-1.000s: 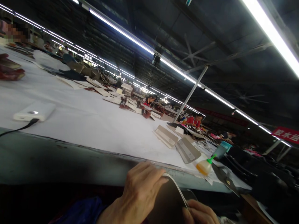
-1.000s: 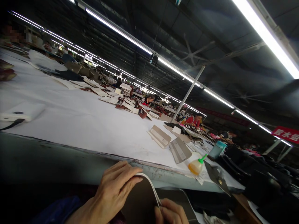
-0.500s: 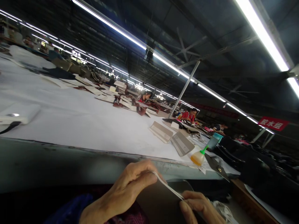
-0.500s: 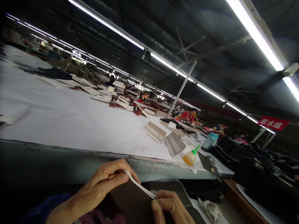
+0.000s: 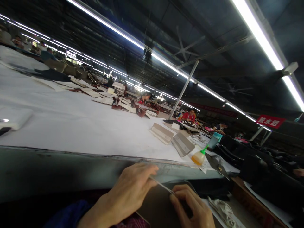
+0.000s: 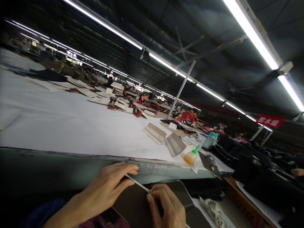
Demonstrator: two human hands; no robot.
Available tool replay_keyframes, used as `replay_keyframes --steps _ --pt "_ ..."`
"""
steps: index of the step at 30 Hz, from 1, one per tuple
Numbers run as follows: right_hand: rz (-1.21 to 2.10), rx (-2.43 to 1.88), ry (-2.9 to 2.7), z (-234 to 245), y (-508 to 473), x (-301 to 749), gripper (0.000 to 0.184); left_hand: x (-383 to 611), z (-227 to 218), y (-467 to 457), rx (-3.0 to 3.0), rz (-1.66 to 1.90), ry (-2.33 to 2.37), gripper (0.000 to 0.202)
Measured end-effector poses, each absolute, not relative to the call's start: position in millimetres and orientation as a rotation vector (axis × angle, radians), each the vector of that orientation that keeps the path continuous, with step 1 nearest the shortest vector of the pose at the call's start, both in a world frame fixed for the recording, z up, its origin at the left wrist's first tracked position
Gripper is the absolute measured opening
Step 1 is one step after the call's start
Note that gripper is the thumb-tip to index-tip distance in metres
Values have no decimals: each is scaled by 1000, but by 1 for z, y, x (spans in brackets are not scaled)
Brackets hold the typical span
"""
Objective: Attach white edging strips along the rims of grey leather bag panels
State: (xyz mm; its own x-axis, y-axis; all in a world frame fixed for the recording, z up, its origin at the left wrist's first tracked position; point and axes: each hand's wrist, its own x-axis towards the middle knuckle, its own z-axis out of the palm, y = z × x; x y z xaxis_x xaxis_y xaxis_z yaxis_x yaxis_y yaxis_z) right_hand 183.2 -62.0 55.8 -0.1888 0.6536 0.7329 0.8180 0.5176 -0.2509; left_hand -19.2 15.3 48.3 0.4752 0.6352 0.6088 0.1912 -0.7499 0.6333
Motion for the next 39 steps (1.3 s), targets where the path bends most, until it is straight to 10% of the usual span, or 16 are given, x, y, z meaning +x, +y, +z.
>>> replay_keyframes --steps 8,23,39 --pt "-623 -1208 -2140 44 -48 189 6 -3 9 -3 2459 932 818 59" --pt "-902 -1357 -2054 36 -44 183 22 28 -17 17 2417 1250 853 37" --pt "-13 -1612 -1958 69 -55 242 29 0 26 31 2225 1270 727 30"
